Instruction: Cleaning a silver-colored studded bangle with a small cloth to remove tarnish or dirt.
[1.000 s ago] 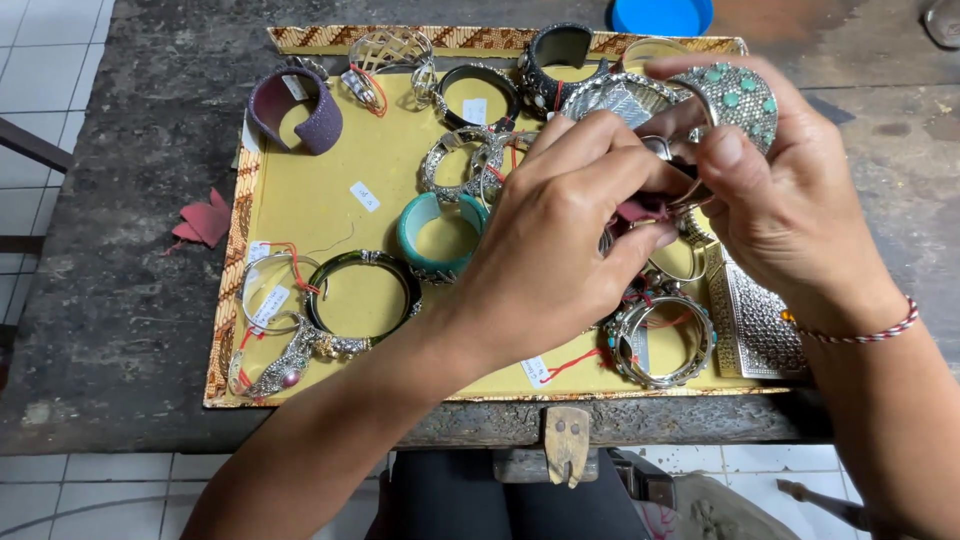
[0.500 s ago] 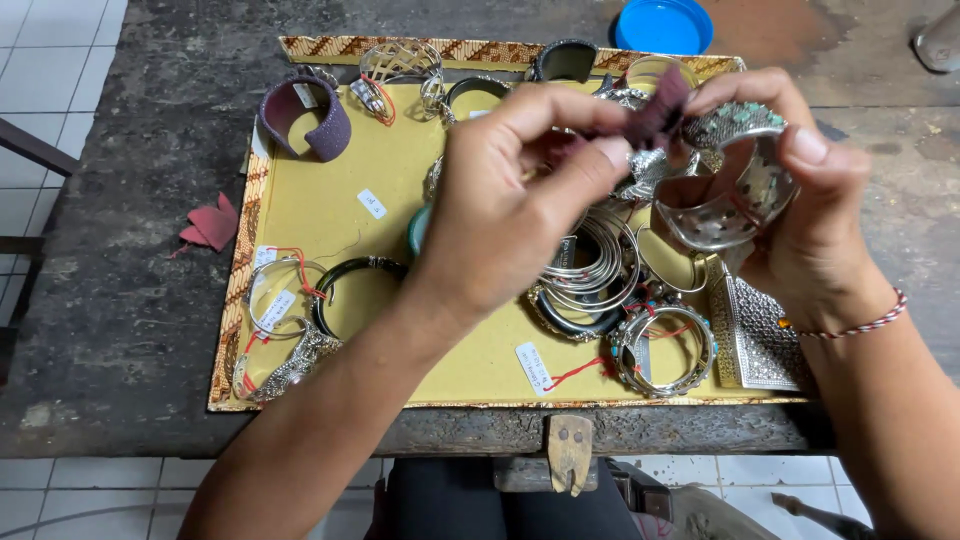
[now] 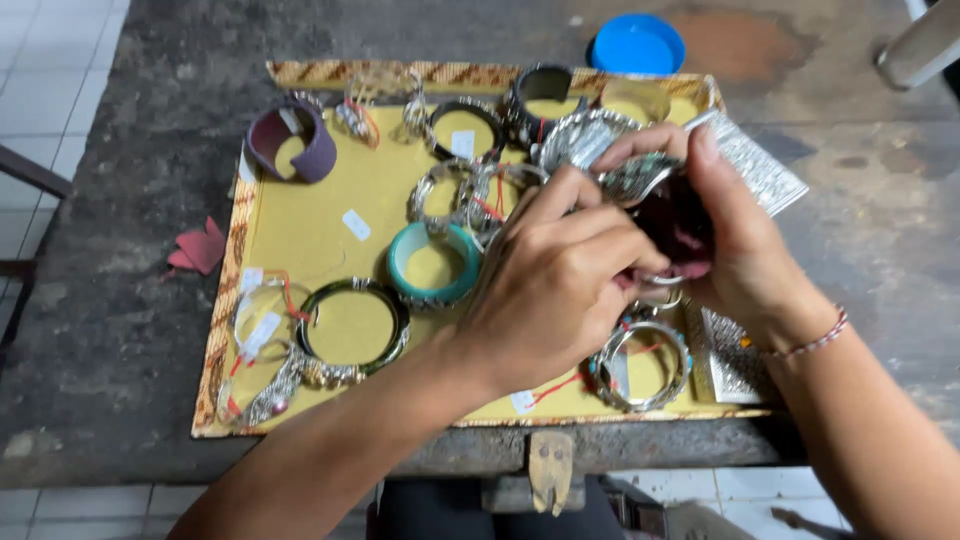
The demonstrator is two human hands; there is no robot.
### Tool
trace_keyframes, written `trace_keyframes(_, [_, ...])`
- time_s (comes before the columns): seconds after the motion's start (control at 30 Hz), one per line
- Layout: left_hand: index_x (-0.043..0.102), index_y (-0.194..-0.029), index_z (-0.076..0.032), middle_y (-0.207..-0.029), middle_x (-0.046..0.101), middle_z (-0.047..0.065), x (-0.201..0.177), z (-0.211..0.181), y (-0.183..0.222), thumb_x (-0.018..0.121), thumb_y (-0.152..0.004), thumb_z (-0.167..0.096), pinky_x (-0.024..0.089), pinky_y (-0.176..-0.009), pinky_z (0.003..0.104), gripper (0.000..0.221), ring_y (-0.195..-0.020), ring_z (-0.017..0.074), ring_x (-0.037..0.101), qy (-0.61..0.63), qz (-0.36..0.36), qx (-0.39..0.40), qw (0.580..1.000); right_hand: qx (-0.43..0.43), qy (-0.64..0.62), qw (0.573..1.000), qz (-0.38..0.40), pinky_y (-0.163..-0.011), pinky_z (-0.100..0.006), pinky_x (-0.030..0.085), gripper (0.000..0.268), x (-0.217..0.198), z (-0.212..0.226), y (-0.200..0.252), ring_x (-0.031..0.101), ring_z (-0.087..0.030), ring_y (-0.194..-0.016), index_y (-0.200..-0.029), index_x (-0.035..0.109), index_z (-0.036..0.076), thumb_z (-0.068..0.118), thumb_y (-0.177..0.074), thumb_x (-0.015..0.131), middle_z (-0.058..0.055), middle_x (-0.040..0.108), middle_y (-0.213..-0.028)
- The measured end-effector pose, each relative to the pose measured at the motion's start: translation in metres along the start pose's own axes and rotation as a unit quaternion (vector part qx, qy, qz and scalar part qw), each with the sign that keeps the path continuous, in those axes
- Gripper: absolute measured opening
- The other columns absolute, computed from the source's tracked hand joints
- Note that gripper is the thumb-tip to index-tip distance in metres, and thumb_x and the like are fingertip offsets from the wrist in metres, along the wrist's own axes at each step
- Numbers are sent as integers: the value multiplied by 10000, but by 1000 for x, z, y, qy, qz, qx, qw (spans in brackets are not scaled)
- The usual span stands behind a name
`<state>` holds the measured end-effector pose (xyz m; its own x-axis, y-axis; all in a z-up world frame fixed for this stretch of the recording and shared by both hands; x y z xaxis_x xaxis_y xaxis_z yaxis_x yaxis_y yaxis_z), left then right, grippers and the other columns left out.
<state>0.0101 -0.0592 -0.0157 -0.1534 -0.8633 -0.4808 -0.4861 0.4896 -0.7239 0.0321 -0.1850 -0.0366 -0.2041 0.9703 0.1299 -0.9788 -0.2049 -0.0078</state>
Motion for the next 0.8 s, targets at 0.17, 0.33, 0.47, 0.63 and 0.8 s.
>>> trace_keyframes(0.17, [661,-884,-82,-852,700,20,-7,-4,-4,865,-816,-6,465,-755,342,228,-877,244,543,42,-13,-34,998,-30,26,999,-32,-304,-210,168,613,-2,9,7,279,-31,-323,-1127,623,58,620,-942,464,54,377,-456])
trace_keyframes(0.33, [681,-1232,-20,-1231,742,157,7,-10,2,782,-918,-208,540,-1010,394,380,-1065,294,671,96,56,-11,994,-55,41,997,-40,-346,-176,107,537,-9,10,7,217,13,-307,-1083,644,16,502,-1017,424,92,289,-370])
trace_keyframes(0.47, [706,-1070,-40,-1039,735,96,0,-10,1,766,-940,-130,534,-871,372,169,-941,257,706,60,31,-13,998,-6,78,996,-37,-328,-214,147,581,-8,0,2,285,-38,-336,-1085,672,39,551,-992,414,42,368,-439])
trace_keyframes(0.63, [683,-968,-45,-953,766,95,-17,-3,-8,766,-893,-197,588,-707,318,189,-795,188,730,115,-12,-82,990,-28,29,998,40,-280,-206,496,938,-6,2,4,505,-65,-406,-1258,574,75,885,-791,505,6,519,-684])
trace_keyframes(0.8, [732,-1029,-27,-973,759,95,-9,7,-4,690,-950,-198,614,-796,267,193,-880,168,717,351,25,-220,910,-161,208,962,72,-914,-308,594,1073,-3,9,6,648,-181,-1027,-1349,496,-3,898,-767,511,-98,614,-1184])
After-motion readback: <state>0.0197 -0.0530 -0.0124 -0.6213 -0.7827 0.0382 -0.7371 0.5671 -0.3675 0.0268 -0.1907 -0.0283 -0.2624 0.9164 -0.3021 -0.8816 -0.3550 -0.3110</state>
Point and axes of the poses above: each hand's wrist, its own y-axis away from the middle knuckle, its own x-axis out of the palm, z = x × y, the point moved 6 cm from there along -y, towards the middle knuckle
